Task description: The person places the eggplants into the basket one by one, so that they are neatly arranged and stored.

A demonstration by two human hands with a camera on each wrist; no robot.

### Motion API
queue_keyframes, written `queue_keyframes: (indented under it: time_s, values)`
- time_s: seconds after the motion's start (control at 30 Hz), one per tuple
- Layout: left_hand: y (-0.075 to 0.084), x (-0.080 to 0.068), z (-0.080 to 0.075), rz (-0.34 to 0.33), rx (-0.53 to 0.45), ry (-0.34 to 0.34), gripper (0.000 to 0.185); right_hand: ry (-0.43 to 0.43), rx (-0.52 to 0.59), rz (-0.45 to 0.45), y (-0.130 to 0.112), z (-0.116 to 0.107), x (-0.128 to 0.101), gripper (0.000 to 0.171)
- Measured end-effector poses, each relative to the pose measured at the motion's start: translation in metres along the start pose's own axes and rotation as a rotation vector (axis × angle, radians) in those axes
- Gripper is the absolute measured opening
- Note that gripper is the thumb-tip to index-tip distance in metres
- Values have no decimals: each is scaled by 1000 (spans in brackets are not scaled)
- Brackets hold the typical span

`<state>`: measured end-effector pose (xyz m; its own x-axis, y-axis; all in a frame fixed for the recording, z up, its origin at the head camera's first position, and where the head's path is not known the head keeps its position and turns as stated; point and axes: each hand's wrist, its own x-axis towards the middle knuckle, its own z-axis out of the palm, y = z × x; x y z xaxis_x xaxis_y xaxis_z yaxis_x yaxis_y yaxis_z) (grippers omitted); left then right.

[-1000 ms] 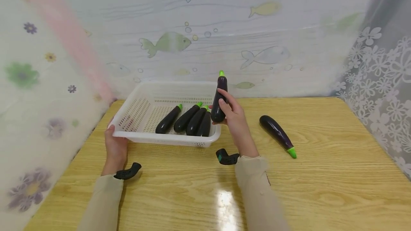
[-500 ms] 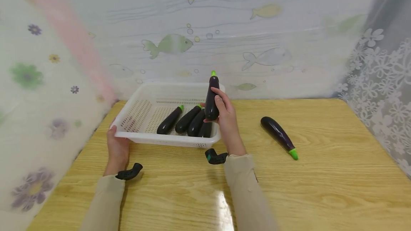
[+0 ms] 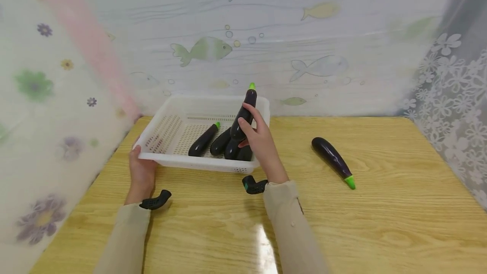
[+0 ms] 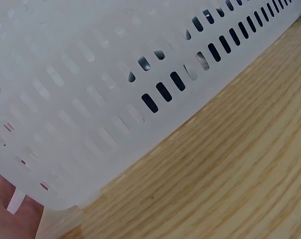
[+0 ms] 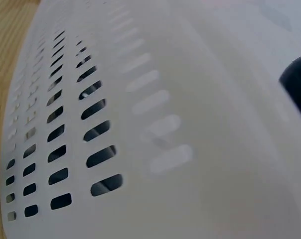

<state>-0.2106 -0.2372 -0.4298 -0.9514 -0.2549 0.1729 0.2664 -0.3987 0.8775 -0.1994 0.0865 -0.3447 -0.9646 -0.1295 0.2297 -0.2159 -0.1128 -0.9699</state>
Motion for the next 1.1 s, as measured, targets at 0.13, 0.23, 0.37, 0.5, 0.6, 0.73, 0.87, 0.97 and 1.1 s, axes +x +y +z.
queue_keyframes:
  time_s: [0.13, 0.23, 0.37, 0.5, 0.6, 0.73, 0.87, 0.97, 1.1]
  values:
    - [0, -1, -1, 0, -11, -9, 49, -12, -58, 19, -3, 3, 0, 48]
    - [-1, -1, -4, 12, -9, -8, 49, -28, -84, 52, -10, 7, -2, 49]
    - [-2, -1, -6, 17, -16, -8, 50, -53, -143, 105, -20, 16, -3, 51]
    - [-3, 0, -4, 24, -10, -21, 52, -77, -194, 111, -17, 25, 0, 51]
    - [-3, 0, -3, 30, -9, -33, 54, -82, -278, 62, -6, 32, 5, 50]
    - [-4, 0, -1, 28, -17, -50, 56, -83, -405, -1, 6, 44, 10, 51]
    - [-4, 0, 0, 27, -26, -71, 58, -99, -478, 7, 10, 58, 16, 53]
    - [-3, 1, 0, 28, -35, -77, 60, -106, -543, 29, 11, 70, 20, 54]
    - [-3, 1, -2, 26, -41, -69, 59, -99, -677, 25, 12, 85, 27, 56]
